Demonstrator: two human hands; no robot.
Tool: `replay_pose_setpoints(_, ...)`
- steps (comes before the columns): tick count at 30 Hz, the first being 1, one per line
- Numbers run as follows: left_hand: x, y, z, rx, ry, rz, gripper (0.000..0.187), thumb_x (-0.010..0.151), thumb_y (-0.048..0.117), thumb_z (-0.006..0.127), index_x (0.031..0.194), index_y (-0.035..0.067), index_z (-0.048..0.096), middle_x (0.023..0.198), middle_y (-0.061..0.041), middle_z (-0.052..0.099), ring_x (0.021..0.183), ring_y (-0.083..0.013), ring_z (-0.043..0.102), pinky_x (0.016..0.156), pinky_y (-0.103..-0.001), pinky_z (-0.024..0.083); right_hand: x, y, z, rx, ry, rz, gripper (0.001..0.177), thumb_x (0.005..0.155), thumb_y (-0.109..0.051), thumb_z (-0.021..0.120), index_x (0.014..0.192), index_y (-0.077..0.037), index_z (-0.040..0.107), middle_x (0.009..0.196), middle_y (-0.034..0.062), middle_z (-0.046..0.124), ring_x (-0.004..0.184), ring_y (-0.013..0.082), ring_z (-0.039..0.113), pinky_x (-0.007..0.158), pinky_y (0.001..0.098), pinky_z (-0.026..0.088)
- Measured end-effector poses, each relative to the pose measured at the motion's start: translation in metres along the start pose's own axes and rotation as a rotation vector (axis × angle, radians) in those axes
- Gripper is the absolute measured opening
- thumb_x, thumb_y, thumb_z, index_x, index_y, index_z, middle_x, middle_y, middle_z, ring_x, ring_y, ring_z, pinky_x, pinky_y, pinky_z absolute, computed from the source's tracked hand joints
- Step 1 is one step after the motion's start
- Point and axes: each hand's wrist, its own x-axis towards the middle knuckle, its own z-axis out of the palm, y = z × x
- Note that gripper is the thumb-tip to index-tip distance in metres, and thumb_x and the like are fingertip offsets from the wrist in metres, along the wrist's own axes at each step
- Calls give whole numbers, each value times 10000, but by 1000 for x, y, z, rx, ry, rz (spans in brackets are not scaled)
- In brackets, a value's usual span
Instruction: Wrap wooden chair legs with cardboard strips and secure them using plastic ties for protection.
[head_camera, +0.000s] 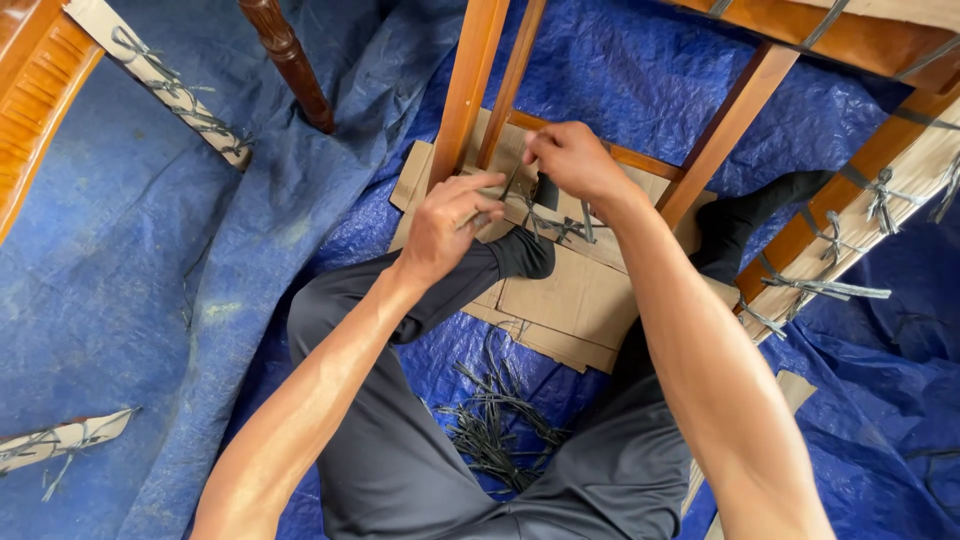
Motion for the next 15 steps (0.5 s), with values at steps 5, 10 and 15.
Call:
replay_pose_setpoints(5, 3, -5, 1, 182, -108, 137, 161, 850, 11, 750, 1000, 49, 703, 1197, -93, 756, 1142, -270, 689, 988, -399, 491, 41, 50, 6, -108, -1, 0, 425, 1040, -413, 600, 913, -41, 761, 772, 95, 633, 734, 199, 564, 683, 393, 465)
replay_pose_setpoints(10, 8, -11, 3, 180, -214, 75, 312, 903, 8, 696, 1213, 13, 655, 999, -38, 758, 1107, -269, 690, 1039, -442, 461, 39, 64, 8, -274, 33, -138, 402, 1018, -387, 619, 888, -41, 778, 835, 135, 720, 773, 252, 663, 735, 408, 497)
replay_pose_setpoints(15, 11, -17, 9, 162, -207, 23, 84, 983, 36, 636, 1019, 35, 561, 1052, -110, 740, 1036, -319, 688, 951, -446, 488, -19, 18, 16, -196, 690, -551, 139, 1032, -133, 638, 1022, 5, 650, 944, 162, 687, 867, 281, 674, 789, 415, 531)
